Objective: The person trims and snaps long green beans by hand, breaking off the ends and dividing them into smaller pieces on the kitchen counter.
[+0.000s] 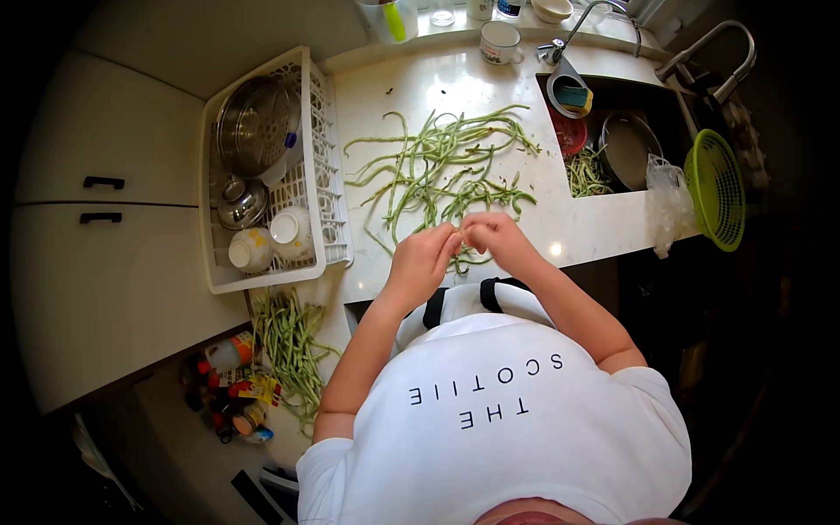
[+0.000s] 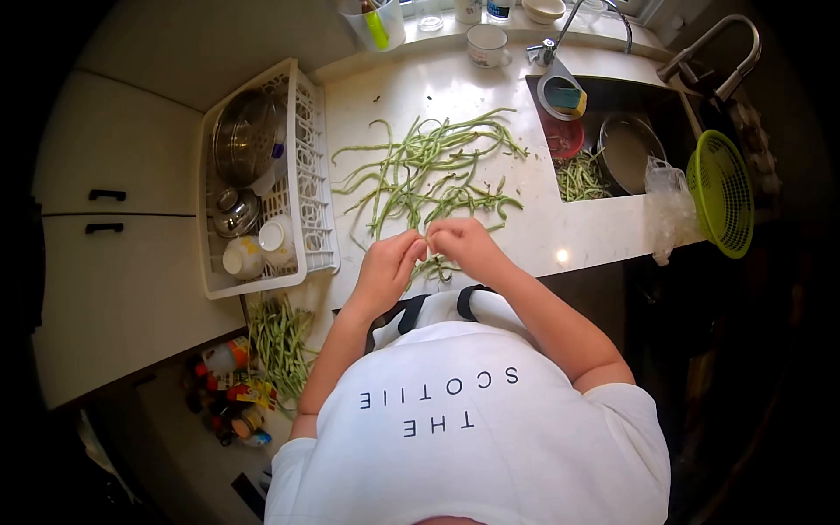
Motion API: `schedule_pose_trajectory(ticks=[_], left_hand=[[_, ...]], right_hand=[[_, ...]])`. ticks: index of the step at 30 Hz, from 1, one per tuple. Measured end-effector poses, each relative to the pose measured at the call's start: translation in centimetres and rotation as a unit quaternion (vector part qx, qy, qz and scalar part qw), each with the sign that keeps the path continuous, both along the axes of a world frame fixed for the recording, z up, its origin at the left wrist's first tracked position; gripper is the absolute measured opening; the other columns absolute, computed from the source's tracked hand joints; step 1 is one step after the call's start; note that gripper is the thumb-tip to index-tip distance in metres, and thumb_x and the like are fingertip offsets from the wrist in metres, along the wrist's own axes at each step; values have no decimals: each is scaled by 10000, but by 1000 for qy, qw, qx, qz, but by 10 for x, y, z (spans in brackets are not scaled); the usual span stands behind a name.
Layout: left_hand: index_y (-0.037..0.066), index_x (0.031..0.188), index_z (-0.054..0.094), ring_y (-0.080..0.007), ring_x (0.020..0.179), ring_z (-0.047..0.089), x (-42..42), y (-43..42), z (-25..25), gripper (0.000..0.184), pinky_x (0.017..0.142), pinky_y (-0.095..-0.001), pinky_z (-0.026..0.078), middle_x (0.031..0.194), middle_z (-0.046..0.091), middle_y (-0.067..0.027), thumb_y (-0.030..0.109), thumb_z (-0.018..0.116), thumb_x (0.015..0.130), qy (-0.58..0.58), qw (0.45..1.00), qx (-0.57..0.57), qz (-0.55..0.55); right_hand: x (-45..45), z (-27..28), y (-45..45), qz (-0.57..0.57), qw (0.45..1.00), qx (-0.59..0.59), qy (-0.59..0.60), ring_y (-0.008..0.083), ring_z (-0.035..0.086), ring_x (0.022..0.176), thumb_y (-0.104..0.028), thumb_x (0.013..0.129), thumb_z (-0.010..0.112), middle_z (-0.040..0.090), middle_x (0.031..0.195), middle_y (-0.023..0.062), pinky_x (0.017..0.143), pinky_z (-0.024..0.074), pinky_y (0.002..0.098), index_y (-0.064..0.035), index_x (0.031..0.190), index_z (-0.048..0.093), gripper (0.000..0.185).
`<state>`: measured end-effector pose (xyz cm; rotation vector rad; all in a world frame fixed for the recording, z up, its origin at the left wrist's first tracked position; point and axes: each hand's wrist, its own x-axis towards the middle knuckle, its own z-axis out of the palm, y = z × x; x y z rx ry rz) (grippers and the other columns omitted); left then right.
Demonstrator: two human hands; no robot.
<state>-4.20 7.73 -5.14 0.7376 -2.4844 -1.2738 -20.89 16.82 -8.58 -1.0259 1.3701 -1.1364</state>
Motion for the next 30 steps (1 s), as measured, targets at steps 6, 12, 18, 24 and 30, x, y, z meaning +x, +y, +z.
schedule_pose_trajectory(ticks=[6, 12, 18, 24, 30], left_hand=[[52, 836, 517, -143, 576, 438, 6, -9, 9, 291, 526, -315, 349, 665, 462, -42, 246, 433, 1036, 219, 950, 187, 119], [106, 908, 479, -97, 624, 338, 1, -28, 43, 256, 601, -239, 310, 725, 361, 21, 297, 390, 1055, 419, 780, 442, 145], [125, 929, 497, -103, 664, 378, 15, -61, 38, 183, 665, -275, 368, 717, 348, 21, 272, 452, 1028, 576, 682, 434, 121], [100, 935, 503, -112, 646, 358, 70, -98, 38, 122, 649, -259, 360, 711, 327, 10, 160, 440, 1021, 650, 581, 459, 169], [88, 916, 500, -115, 639, 347, 81, -105, 34, 101, 646, -258, 352, 704, 324, 5, 100, 442, 997, 682, 535, 470, 165]], right_hand=[[-26, -6, -2, -132, 985, -68, 89, 159, 626, 893, -94, 912, 564, 665, 965, 78, 836, 464, 270, -13, 1094, 660, 220], [-13, 11, -9, -18, 983, -127, 129, 203, 537, 1184, -143, 962, 555, 576, 1275, 107, 1006, 416, 386, -81, 1398, 461, 450], [19, 27, -23, 151, 988, -22, -23, 166, 626, 904, -181, 996, 513, 675, 985, 78, 826, 484, 320, -49, 1239, 586, 286], [-17, 6, -14, 66, 987, -37, 140, 228, 639, 842, -189, 998, 512, 688, 952, 112, 763, 487, 314, -28, 1070, 648, 223], [-31, -8, -6, 23, 986, -32, 161, 209, 587, 754, -162, 991, 523, 643, 875, 97, 713, 471, 330, -31, 1085, 642, 200]])
